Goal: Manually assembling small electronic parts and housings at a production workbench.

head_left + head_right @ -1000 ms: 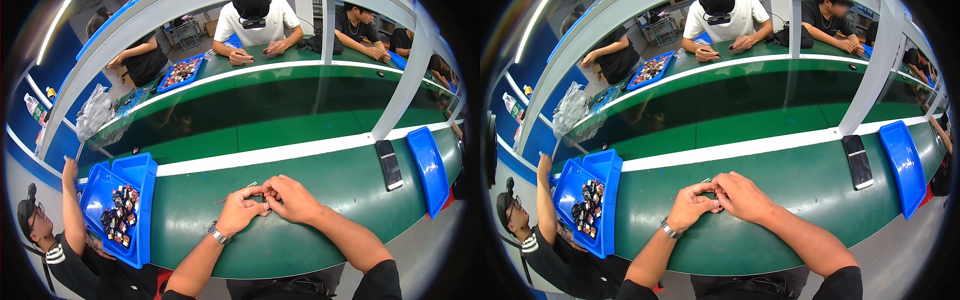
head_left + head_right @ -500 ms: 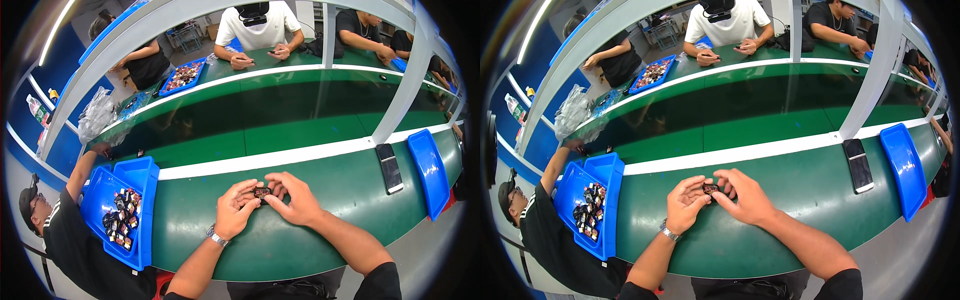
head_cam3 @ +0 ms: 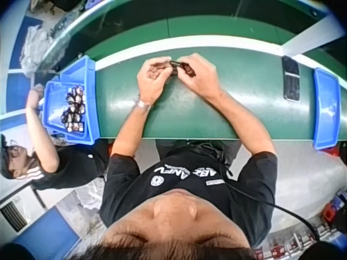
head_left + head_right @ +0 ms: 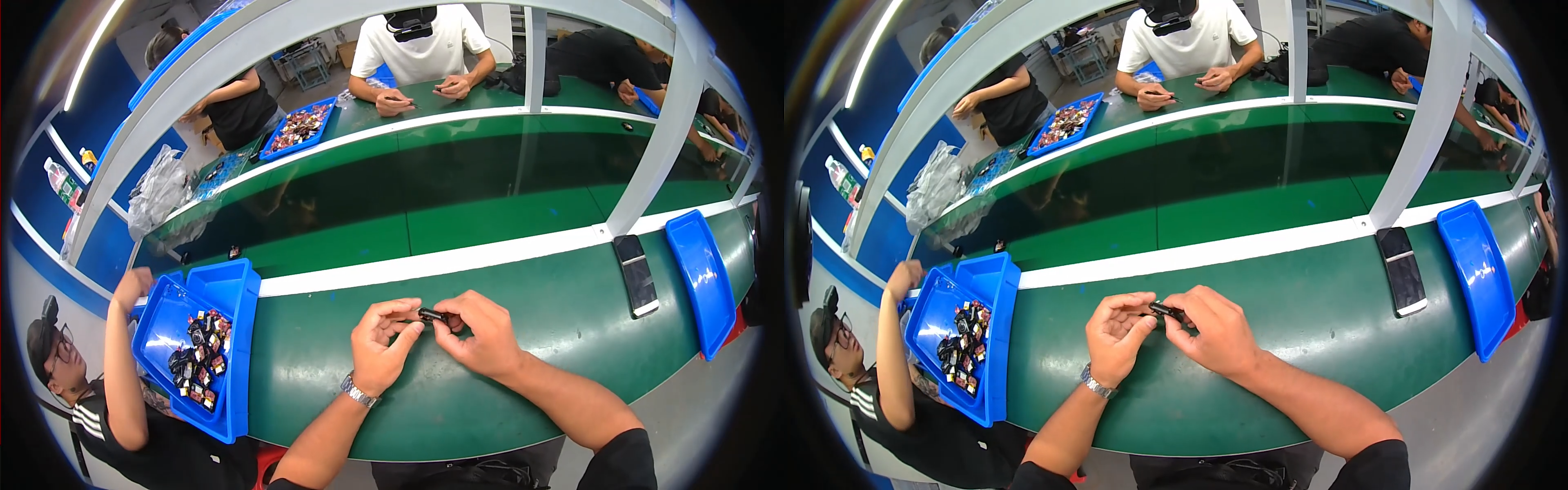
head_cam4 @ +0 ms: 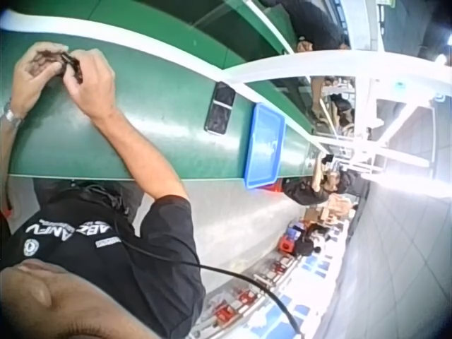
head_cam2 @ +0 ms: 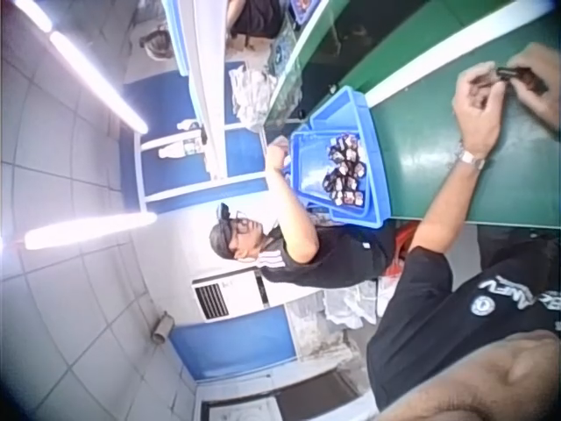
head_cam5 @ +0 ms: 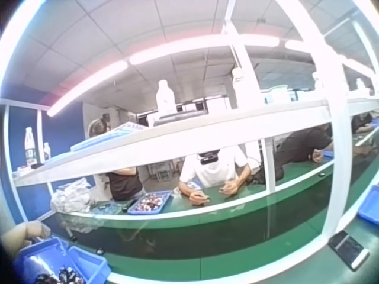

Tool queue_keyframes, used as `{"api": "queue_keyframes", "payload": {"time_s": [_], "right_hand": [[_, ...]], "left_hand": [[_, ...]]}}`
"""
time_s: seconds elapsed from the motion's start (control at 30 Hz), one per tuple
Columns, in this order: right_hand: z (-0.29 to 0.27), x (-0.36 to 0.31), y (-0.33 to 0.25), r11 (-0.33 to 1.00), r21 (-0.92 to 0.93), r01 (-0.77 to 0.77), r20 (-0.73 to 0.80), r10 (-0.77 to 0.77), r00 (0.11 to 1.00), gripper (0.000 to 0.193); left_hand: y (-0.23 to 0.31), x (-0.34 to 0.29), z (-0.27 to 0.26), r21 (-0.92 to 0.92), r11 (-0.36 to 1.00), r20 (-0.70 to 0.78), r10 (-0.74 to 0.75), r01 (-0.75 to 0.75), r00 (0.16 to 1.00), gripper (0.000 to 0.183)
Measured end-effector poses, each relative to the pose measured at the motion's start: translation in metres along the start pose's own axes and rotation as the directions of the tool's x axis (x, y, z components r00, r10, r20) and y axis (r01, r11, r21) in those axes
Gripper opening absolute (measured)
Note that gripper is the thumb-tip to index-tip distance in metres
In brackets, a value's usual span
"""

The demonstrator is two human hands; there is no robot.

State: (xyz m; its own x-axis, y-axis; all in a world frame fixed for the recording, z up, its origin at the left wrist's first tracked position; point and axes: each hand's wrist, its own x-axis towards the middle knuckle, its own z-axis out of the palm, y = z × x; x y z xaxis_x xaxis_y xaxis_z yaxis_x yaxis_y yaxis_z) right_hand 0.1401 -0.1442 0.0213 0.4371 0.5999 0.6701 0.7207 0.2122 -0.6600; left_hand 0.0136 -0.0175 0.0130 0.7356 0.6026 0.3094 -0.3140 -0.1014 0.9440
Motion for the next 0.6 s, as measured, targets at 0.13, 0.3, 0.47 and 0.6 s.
{"api": "queue_keyframes", "payload": {"time_s": [0.13,0.3,0.47,0.6], "right_hand": [[0.000,-0.001,0.004,0.997,-0.072,-0.014,-0.008,0.013,1.000,0.023],[0.003,0.001,0.003,0.993,-0.115,0.026,0.001,-0.026,1.000,0.024],[0.004,0.001,0.004,0.984,-0.158,0.085,0.017,-0.083,0.996,0.025],[0.004,0.001,0.005,0.970,-0.199,0.140,0.037,-0.135,0.990,0.026]], "left_hand": [[0.000,-0.004,-0.008,-0.005,0.979,-0.007,-0.204,0.204,0.979,0.009],[0.003,-0.003,-0.008,-0.162,0.896,0.060,-0.409,0.413,0.911,0.012],[0.003,-0.001,-0.011,-0.385,0.757,0.157,-0.509,0.527,0.846,0.015],[-0.002,-0.001,-0.014,-0.413,0.727,0.173,-0.528,0.548,0.831,0.015]]}}
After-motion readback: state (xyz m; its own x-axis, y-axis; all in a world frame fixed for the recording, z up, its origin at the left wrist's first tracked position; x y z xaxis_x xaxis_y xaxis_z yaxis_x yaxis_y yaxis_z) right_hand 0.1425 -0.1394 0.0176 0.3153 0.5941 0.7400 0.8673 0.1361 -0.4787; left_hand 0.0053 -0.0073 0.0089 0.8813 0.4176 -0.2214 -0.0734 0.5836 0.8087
